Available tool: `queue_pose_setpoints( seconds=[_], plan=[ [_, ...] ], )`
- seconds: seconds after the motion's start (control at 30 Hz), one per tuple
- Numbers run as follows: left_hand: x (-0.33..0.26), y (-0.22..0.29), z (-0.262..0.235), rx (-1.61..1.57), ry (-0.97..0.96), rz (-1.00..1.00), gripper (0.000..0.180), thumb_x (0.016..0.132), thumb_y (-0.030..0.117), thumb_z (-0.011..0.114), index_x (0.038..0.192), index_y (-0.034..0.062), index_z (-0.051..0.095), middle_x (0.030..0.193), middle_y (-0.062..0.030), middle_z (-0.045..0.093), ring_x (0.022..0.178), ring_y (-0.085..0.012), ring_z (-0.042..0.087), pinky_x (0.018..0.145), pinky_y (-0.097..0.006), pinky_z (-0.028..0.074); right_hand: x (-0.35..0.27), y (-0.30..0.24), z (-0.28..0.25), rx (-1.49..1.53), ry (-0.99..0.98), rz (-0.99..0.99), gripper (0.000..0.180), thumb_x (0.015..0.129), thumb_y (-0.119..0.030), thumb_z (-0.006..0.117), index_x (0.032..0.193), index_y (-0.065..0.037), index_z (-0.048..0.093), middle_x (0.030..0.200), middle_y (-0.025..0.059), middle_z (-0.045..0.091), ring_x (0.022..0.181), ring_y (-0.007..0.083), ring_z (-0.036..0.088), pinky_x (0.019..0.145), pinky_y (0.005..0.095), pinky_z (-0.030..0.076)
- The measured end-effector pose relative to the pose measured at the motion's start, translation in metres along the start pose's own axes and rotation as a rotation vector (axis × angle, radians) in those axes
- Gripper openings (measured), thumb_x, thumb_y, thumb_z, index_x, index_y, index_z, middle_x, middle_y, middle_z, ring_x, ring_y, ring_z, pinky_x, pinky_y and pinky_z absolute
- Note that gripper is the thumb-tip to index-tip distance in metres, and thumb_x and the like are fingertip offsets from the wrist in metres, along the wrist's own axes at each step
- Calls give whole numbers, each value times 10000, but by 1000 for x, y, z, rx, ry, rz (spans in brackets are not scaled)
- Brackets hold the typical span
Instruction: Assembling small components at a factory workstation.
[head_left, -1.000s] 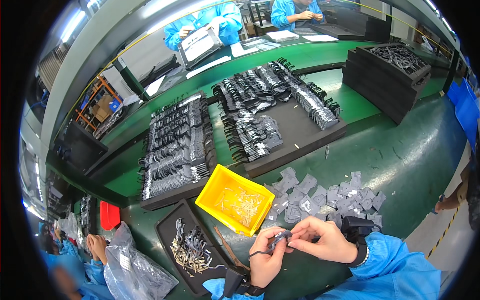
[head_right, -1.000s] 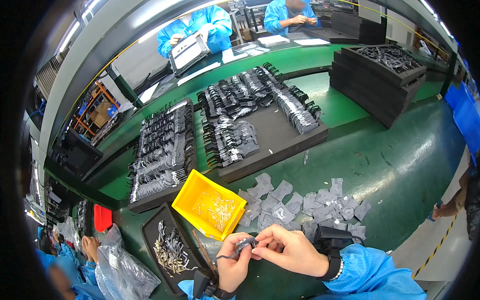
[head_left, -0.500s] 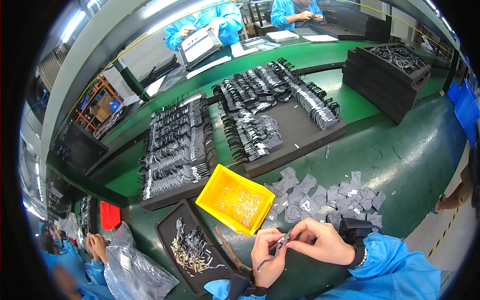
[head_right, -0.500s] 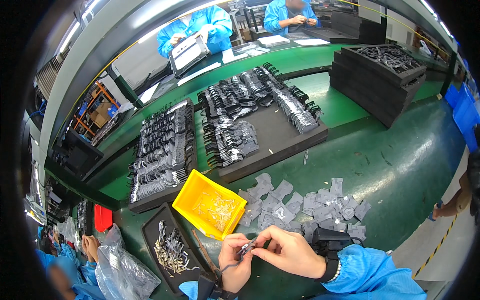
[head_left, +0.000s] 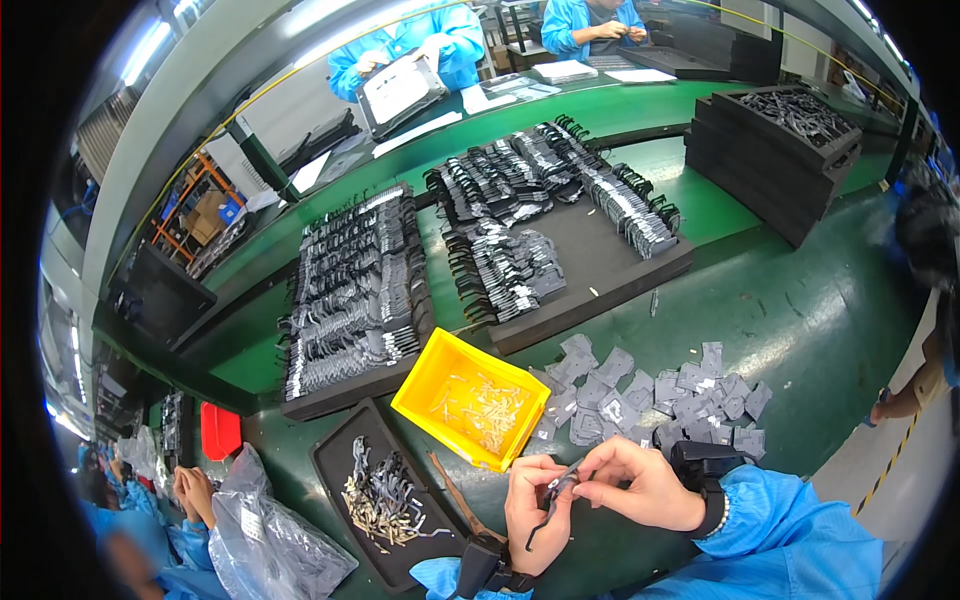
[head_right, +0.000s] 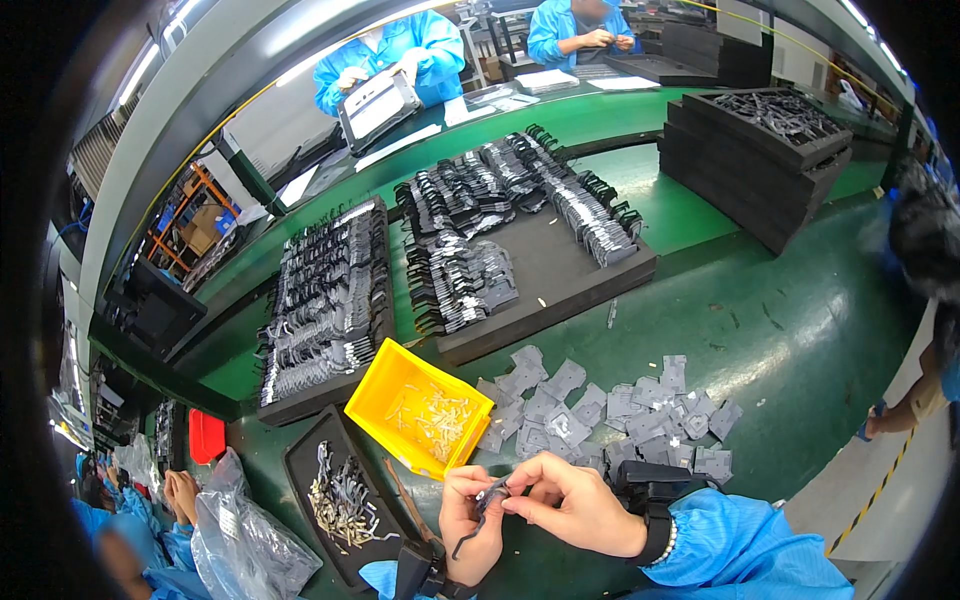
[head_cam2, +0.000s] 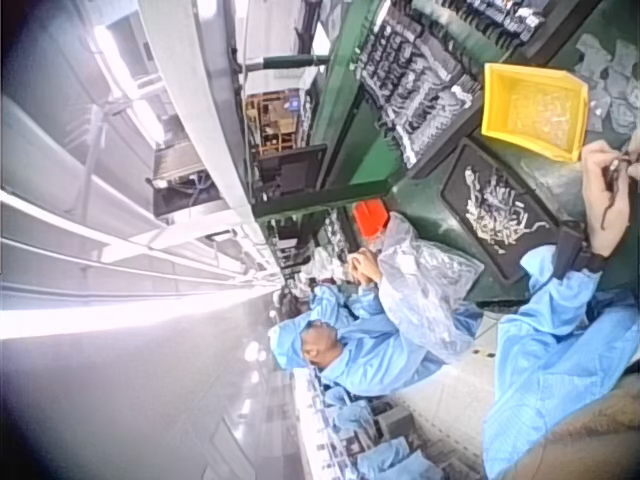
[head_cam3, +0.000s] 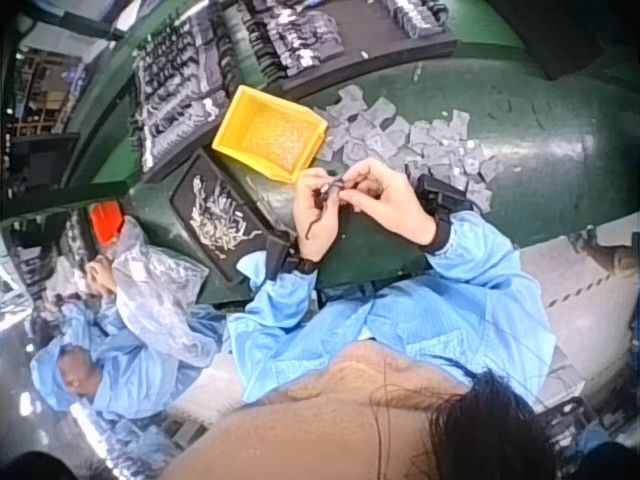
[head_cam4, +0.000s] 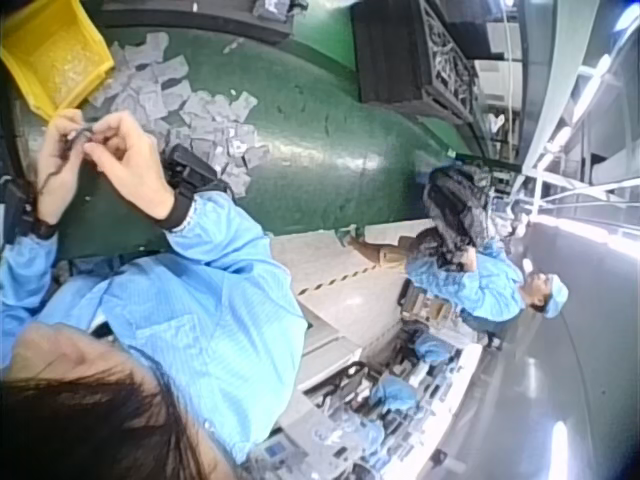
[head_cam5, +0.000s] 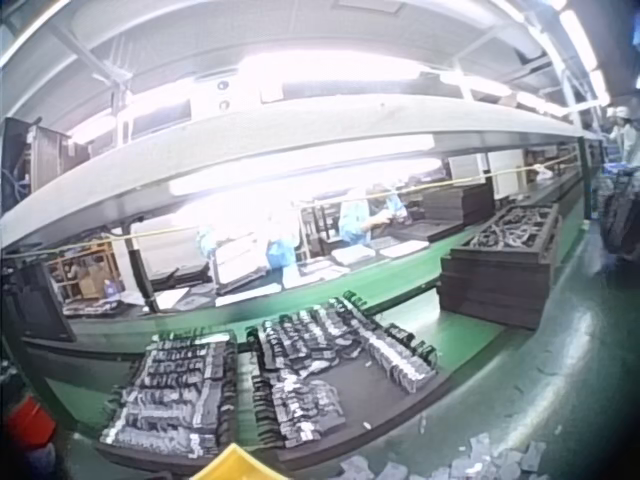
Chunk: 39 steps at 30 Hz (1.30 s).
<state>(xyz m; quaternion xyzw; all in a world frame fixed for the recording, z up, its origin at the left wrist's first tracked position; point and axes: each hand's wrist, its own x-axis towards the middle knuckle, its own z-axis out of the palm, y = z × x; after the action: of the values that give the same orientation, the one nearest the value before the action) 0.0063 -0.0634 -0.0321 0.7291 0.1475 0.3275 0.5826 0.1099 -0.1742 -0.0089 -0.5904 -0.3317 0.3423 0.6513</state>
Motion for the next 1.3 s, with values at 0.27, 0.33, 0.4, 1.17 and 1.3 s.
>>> queue_pose_setpoints(
  seconds=[0.27,0.33,0.4,1.17,1.3],
  plan=[
    [2,8,-3,-196,-93,-267,138,876,12,497,1012,-3,478,900,-78,486,655,-80,506,580,-205,431,6,-8,-3,-445,70,-379,135,755,-30,651,878,-22,598,802,77,605,675,175,621,575,263,498],
    [1,5,-4,-136,-144,-237,165,889,29,482,1051,-4,479,870,-71,497,656,-76,505,576,-204,427,6,-9,-3,-524,103,-422,156,727,-20,659,873,-25,604,808,81,604,692,219,620,580,275,503],
    [1,3,-4,-229,-165,-262,197,898,46,476,1091,7,479,792,-51,509,653,-70,492,569,-200,412,6,-8,-4,-549,117,-436,157,725,-21,660,872,-27,605,812,79,605,688,218,620,577,276,503],
    [-5,5,-12,-501,-146,-435,179,891,32,464,1064,37,511,800,-4,497,670,-59,442,602,-180,362,11,-13,1,-497,35,-468,123,705,13,666,819,-20,634,755,90,616,635,210,611,543,287,490],
    [9,-5,5,-442,-197,-247,174,871,20,466,1039,30,511,934,-22,500,759,-80,464,679,-206,391,10,-11,-7,-639,108,-444,137,677,50,671,786,-15,619,740,103,618,631,204,588,562,279,459]
  ],
)
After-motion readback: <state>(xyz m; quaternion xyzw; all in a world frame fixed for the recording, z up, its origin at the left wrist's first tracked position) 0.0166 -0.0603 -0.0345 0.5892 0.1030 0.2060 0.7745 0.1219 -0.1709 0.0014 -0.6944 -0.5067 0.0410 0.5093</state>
